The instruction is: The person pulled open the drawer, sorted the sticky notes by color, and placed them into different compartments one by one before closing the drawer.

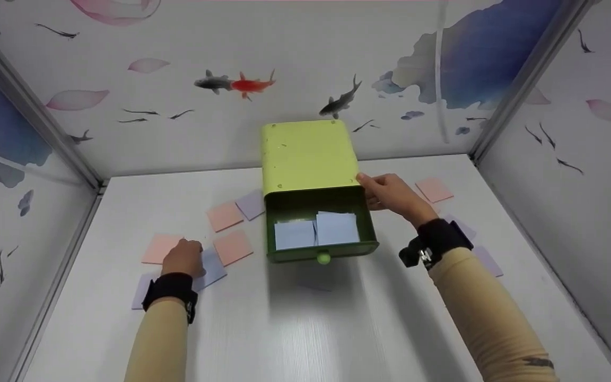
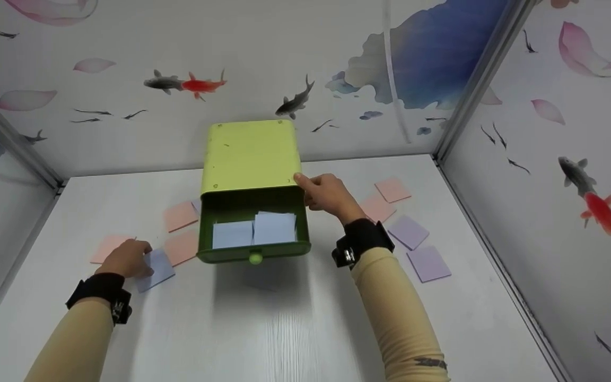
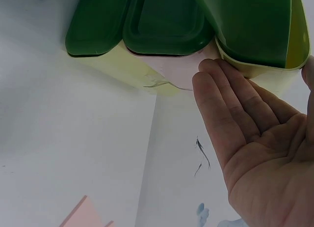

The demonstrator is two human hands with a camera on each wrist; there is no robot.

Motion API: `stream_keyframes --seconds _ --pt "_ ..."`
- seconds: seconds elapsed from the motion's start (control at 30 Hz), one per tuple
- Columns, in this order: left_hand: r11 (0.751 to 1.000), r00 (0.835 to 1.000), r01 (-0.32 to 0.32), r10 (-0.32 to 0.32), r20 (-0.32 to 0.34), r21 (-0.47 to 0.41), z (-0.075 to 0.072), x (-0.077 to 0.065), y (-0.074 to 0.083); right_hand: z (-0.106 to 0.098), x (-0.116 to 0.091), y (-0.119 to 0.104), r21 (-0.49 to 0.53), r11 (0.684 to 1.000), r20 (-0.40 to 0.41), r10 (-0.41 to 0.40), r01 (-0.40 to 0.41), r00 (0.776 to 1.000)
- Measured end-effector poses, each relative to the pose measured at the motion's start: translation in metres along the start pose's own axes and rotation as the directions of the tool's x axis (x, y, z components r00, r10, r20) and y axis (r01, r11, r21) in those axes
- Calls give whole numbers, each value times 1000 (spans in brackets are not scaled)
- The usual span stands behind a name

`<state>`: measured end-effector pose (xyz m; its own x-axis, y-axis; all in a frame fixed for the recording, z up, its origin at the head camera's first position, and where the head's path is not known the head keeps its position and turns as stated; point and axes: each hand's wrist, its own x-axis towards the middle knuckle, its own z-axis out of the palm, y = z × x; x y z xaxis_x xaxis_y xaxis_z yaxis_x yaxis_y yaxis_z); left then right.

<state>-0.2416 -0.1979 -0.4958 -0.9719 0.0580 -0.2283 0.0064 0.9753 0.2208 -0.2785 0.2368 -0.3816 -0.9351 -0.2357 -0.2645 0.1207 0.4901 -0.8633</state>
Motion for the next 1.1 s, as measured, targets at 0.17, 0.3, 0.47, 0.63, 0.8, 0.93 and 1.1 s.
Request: stream_keyframes --seconds 0.17,0.3,0.47,0.63,0.8,0.93,1.1 --pt "999 1000 4 -3 4 -36 -10 -1 -2 -1 11 12 -17 1000 -18 6 -6 1000" --pt "996 1000 25 -24 13 -85 -20 -1 -5 -1 11 14 -31 999 -31 -10 9 999" --pt "994 999 21 -16 44 -111 -37 -2 -5 -1 11 14 -30 999 -35 -15 14 999" --pt "993 995 10 1 97 -116 -57 -5 1 -1 12 13 -28 1000 -30 4 -5 1000" --pt "995 987 23 -7 161 -96 -77 -8 10 -1 12 13 -32 999 -35 -3 1 999" --pt "995 980 24 -5 199 -92 -92 -9 17 -1 11 13 -34 999 -38 -9 7 999" --pt "995 973 -1 23 229 -97 -110 -11 27 -1 11 12 -39 999 -35 -10 9 999"
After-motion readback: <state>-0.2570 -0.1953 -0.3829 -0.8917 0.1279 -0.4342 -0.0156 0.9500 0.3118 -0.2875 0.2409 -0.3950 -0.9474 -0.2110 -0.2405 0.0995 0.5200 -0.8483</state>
